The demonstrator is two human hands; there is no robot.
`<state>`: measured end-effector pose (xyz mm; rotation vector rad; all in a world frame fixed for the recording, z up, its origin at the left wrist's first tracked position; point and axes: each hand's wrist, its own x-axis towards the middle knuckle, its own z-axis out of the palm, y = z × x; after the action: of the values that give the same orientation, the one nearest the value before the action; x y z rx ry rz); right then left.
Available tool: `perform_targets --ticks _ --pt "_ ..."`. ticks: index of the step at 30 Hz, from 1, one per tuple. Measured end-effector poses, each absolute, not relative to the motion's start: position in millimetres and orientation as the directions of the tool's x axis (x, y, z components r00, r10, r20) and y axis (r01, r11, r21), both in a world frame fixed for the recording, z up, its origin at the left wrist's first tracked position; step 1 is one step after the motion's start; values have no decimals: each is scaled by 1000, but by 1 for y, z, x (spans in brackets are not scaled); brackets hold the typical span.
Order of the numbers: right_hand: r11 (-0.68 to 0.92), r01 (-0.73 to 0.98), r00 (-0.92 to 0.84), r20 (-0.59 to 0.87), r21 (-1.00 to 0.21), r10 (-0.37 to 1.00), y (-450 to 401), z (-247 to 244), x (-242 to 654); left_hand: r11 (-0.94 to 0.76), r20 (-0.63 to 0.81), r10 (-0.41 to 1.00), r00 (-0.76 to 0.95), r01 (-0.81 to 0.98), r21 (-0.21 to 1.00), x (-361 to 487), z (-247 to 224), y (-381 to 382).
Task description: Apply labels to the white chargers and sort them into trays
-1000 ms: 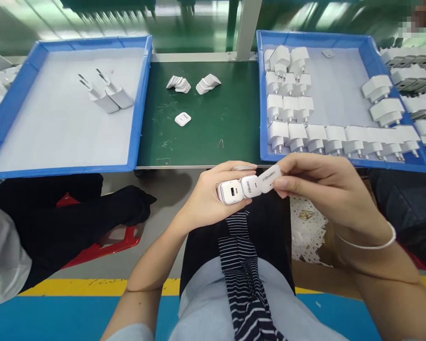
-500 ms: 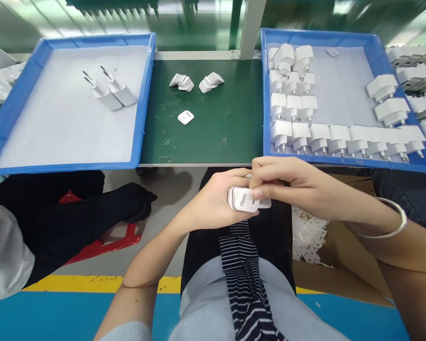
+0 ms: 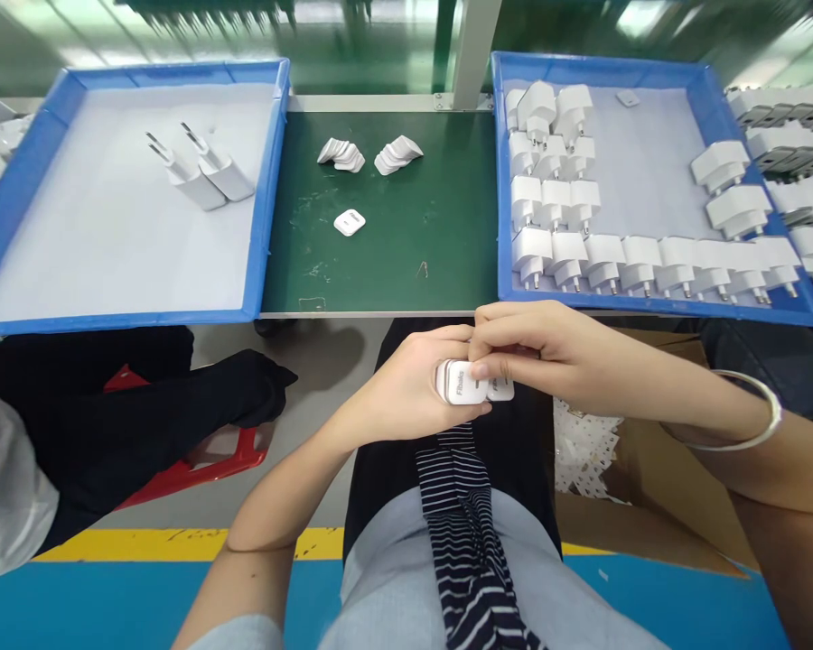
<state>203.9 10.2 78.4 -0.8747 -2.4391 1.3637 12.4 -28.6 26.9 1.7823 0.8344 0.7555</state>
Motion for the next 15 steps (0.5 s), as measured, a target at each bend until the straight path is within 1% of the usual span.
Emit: perform_targets --ticks 3,8,15 --pt "374 431 -782 -133 -821 608 8 79 203 -283 111 814 570 222 933 13 28 -30" --pt "340 441 -779 -166 -830 604 7 78 205 -279 92 817 569 251 927 14 29 -31" --pt "322 531 -741 -246 -784 624 5 79 203 -244 57 813 579 251 937 16 32 -33"
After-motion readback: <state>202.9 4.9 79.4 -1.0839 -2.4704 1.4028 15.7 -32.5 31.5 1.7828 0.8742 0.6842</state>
